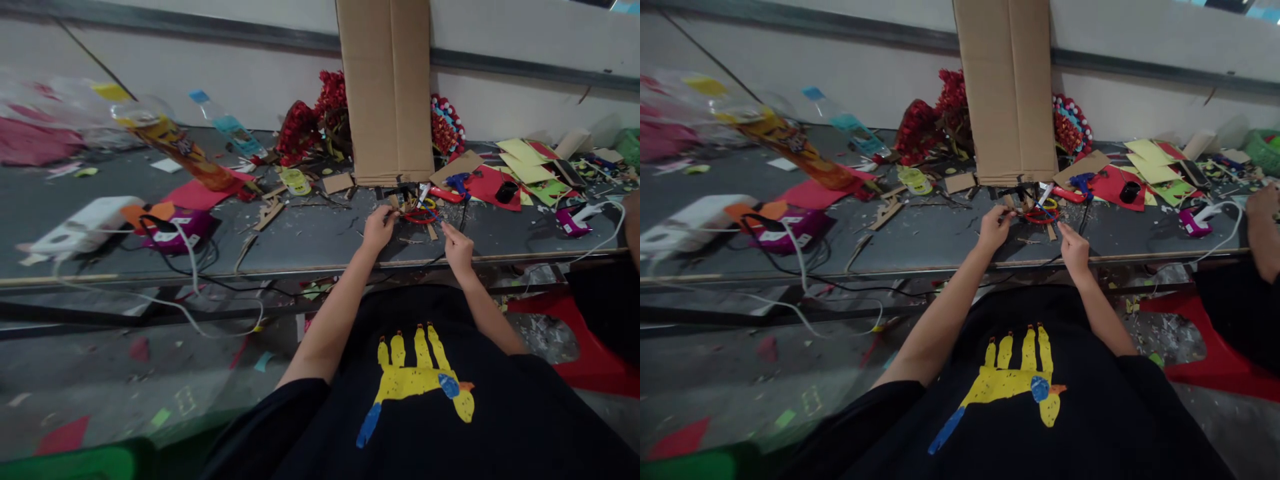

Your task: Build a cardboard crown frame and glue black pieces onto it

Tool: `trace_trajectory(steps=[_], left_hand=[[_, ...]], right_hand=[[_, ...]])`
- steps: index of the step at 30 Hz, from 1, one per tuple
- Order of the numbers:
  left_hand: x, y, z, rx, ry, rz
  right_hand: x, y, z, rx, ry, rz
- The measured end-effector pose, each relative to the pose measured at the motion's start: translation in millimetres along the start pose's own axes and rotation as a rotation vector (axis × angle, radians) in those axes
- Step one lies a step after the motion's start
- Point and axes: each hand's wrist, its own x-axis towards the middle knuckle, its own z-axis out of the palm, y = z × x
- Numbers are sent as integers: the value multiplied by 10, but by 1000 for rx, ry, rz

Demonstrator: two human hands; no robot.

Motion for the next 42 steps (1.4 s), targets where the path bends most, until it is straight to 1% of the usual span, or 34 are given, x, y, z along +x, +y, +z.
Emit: trace_trajectory(steps=[4, 8, 14, 23, 26, 29, 32, 35, 38, 42], left_hand=[[4, 13, -18, 11, -20, -35], [13, 10, -12, -7, -6, -53], [19, 15, -15, -44, 25, -75], [38, 7, -13, -98, 64, -136], [44, -14, -15, -128, 85, -165], [47, -17, -19, -151, 93, -184], [44, -5, -15, -148, 81, -176], [35, 3, 5, -126, 57, -124], [28, -1, 30, -90, 52, -61], [26, -1, 44, -72, 56, -53]], right_hand=[[-3, -14, 8, -44, -12, -28], [-1, -28, -7, -65, -6, -71], [2, -47, -34, -80, -73, -23], [-13, -5, 1, -119, -28, -82], [-10, 3, 6, -101, -38, -69], [-4, 2, 3, -47, -31, -9], [1, -11, -12, 29, -27, 13], [-1, -32, -32, 80, -52, -41], [-4, -46, -43, 86, -54, -75], [-8, -42, -37, 62, -69, -93]])
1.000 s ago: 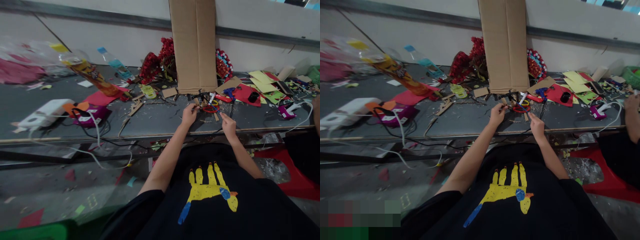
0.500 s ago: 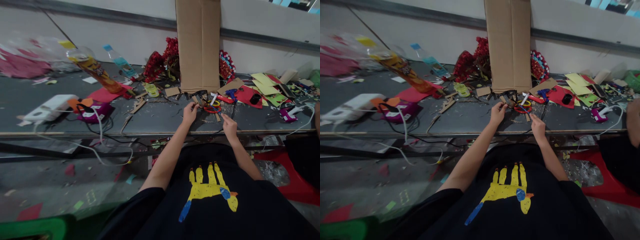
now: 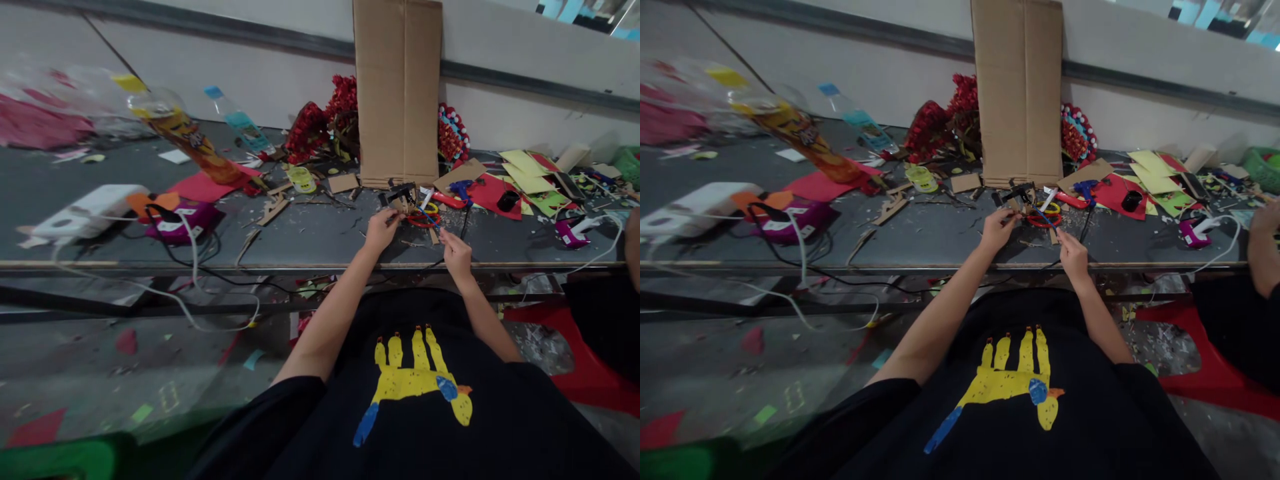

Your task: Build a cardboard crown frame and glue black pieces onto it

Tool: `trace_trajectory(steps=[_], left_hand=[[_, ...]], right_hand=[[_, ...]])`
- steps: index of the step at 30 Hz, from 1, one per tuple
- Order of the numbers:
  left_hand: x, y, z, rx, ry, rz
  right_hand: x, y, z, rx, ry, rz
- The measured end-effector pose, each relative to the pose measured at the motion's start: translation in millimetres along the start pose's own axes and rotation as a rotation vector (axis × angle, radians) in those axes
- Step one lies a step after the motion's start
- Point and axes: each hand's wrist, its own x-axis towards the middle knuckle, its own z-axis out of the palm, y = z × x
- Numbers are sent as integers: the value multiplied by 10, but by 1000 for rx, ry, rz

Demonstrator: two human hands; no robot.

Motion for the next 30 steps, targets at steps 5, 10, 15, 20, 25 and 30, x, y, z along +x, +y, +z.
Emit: trace_trajectory(steps=[5, 10, 15, 20, 25, 30], left_hand=[[-3, 13, -6, 4, -16, 19], [-3, 6, -10, 12, -25, 36], [-3, 32, -30, 16, -18, 13], [7, 46, -50, 0, 10, -44], [22, -12, -25, -39, 26, -80], [13, -52, -3, -14, 19, -29]], right_hand=[[-12, 14, 16, -104, -35, -10], [-14, 24, 25, -153, -59, 0], [-4, 15, 30, -174, -44, -9], [9, -4, 29, -181, -43, 9], [27, 4, 25, -121, -18, 28], [41, 19, -3, 37, 63, 76]])
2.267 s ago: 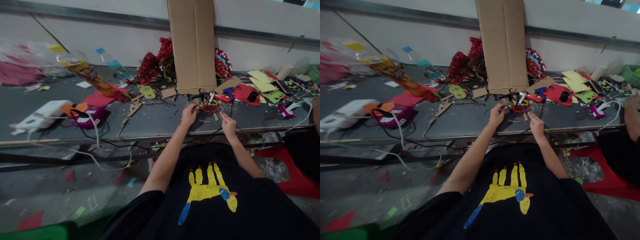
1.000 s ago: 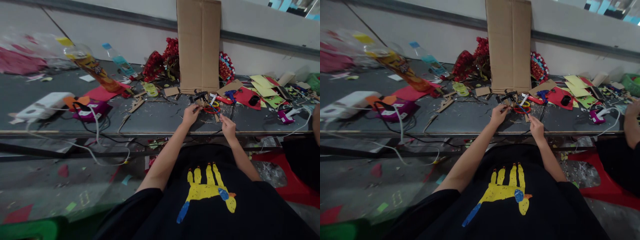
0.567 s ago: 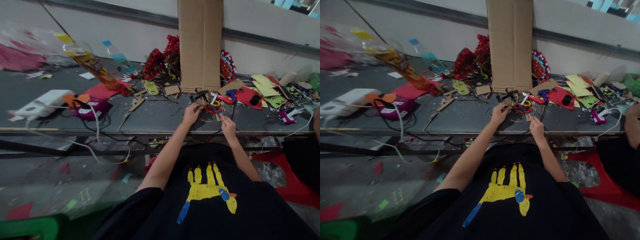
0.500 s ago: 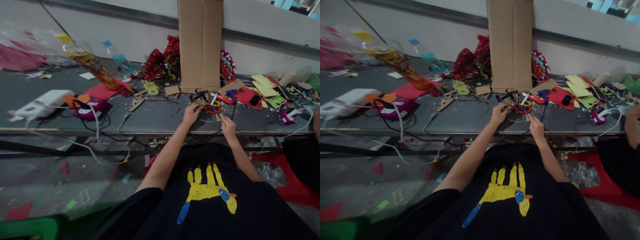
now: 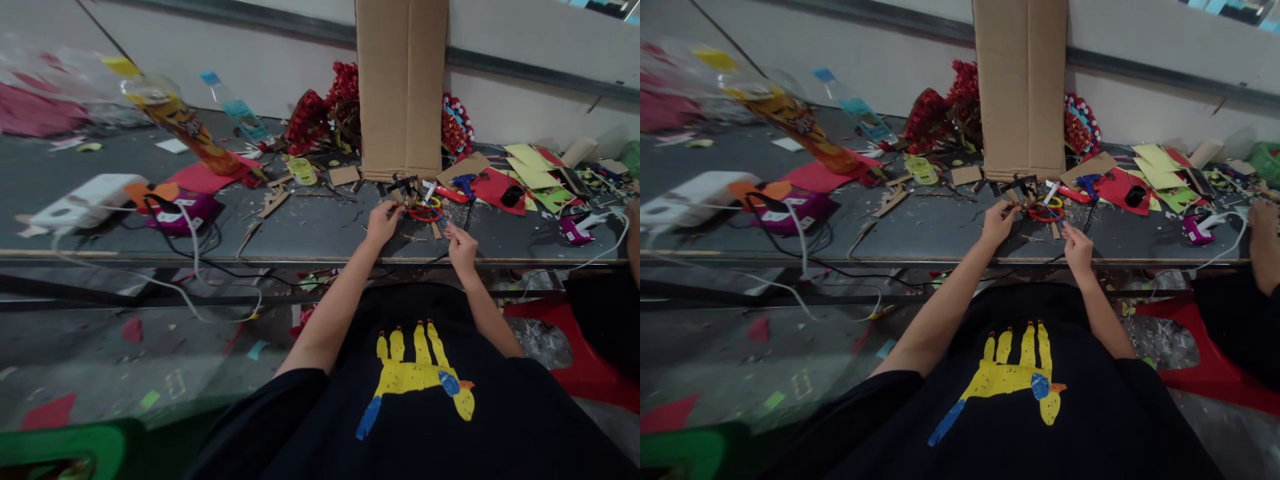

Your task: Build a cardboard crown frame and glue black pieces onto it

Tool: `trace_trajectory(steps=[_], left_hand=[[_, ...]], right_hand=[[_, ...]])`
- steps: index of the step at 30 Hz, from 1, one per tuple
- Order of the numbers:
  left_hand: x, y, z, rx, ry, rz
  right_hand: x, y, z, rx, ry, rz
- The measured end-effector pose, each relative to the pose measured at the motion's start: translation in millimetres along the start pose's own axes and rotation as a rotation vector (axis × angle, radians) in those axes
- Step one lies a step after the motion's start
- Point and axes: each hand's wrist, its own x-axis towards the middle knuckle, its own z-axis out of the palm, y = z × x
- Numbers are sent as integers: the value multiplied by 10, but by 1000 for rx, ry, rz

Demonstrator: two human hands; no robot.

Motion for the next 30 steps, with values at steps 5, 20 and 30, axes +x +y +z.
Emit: trace_trajectory(steps=[5, 20, 30], left_hand=[[-14, 7, 3, 79, -33, 73], [17, 45, -22, -38, -5, -37], [22, 5, -28, -107, 11, -99]], right_hand=[[5, -2, -2, 41, 32, 11], [12, 27, 18, -35, -47, 27], [0, 7, -1, -4, -26, 30]])
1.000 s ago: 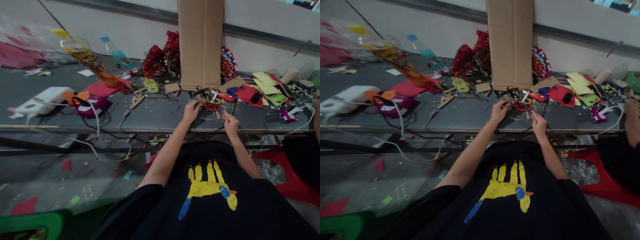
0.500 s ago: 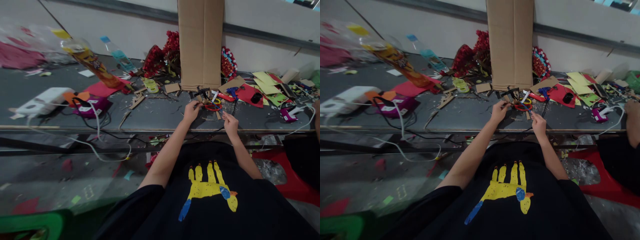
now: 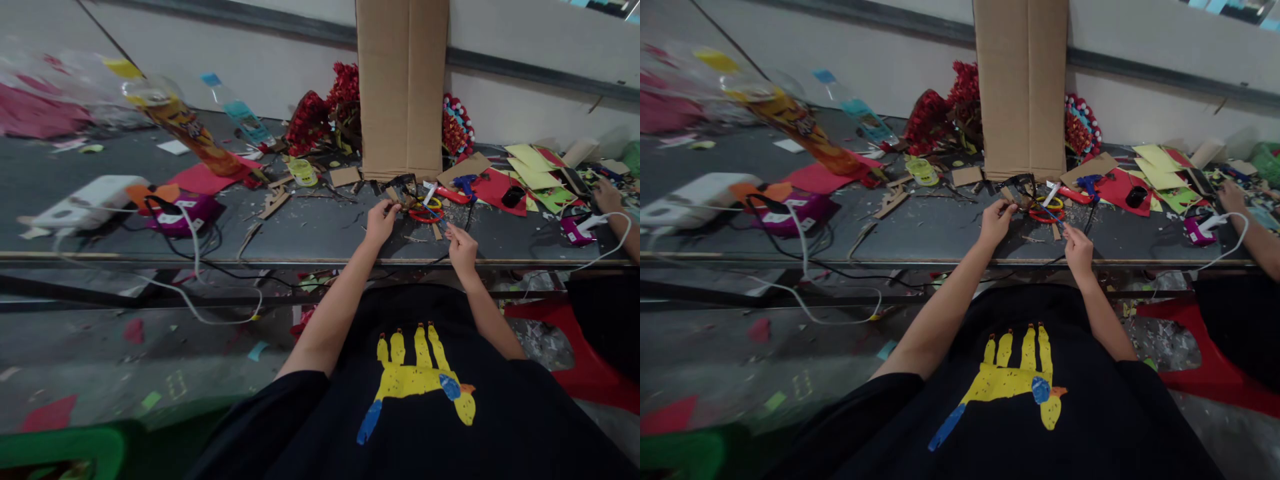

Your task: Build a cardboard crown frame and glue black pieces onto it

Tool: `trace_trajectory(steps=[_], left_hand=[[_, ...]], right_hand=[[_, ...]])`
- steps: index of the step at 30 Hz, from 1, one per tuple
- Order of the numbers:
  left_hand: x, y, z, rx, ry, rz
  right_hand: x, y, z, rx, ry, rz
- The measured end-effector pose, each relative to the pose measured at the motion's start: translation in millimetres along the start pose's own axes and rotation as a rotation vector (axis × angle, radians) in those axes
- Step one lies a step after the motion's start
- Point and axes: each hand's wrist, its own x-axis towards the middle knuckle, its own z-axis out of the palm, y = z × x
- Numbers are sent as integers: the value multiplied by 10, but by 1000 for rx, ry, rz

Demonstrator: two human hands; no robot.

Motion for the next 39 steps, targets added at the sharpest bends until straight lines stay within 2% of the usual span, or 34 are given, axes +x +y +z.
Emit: trace_trajectory(steps=[10, 19, 33, 39], left_hand=[[-26, 55, -6, 130, -44, 82], [-12, 13, -1, 87, -20, 50], [-28, 36, -11, 96, 0, 65], [-29, 98, -9, 97, -13, 144]], right_hand=[[-22, -15, -5, -4, 8, -25], [-18, 22, 5, -15, 84, -17], [-23, -27, -4, 15, 111, -57], [-31, -37, -4, 19, 53, -97]])
